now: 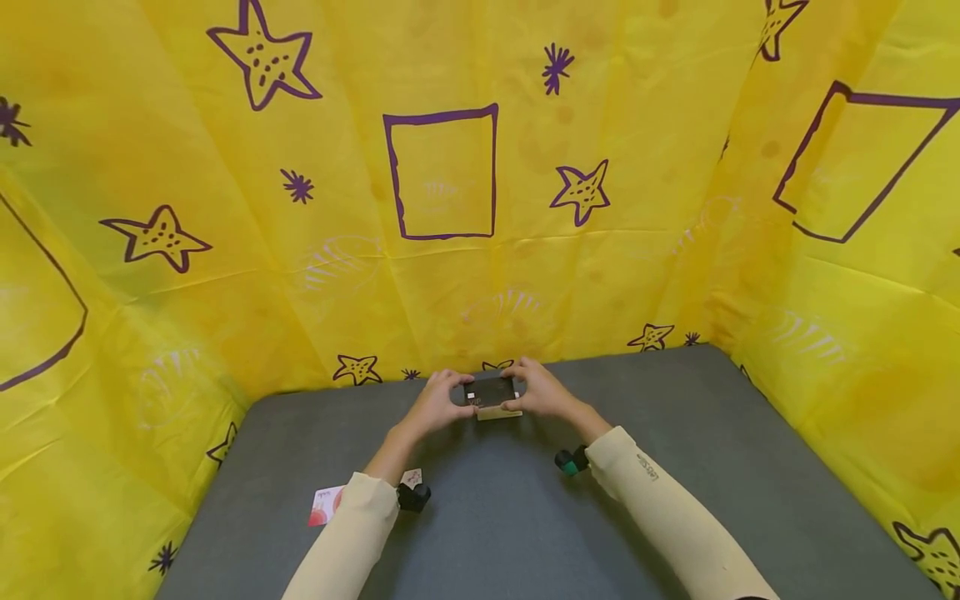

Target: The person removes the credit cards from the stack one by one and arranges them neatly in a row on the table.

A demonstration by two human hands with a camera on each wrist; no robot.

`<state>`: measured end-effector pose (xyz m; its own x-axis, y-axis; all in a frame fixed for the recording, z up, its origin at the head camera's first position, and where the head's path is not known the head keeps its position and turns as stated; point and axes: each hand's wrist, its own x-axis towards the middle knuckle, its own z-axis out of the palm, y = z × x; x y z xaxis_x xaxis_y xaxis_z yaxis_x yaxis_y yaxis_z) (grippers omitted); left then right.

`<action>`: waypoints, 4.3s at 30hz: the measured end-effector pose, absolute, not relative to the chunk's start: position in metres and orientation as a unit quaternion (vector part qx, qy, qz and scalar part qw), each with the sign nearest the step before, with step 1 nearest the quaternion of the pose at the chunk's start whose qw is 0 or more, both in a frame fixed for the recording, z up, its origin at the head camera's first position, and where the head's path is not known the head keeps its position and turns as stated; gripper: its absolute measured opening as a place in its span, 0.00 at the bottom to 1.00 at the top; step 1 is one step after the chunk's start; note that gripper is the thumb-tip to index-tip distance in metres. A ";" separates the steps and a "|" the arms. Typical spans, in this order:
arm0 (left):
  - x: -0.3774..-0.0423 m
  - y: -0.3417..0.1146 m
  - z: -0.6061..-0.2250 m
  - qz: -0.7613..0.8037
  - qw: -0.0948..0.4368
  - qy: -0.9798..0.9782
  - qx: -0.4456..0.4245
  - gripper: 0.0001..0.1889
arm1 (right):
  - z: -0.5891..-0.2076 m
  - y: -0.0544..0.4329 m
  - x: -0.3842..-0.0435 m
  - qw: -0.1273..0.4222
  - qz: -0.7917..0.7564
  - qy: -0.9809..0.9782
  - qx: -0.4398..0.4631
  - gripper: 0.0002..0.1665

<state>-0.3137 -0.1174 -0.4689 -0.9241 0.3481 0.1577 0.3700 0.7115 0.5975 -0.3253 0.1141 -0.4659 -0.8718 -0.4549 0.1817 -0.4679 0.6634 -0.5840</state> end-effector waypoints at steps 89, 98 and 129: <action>-0.227 -0.175 -0.495 -0.318 -0.033 -0.940 -0.121 0.26 | -0.506 0.056 -0.268 -0.029 0.295 -0.897 0.326 0.30; -0.224 -0.174 -0.500 -0.294 -0.033 -0.945 -0.140 0.27 | -0.514 0.053 -0.266 -0.039 0.278 -0.902 0.329 0.30; -0.222 -0.180 -0.503 -0.219 -0.055 -0.954 -0.199 0.25 | -0.514 0.029 -0.255 -0.029 0.127 -0.926 0.353 0.25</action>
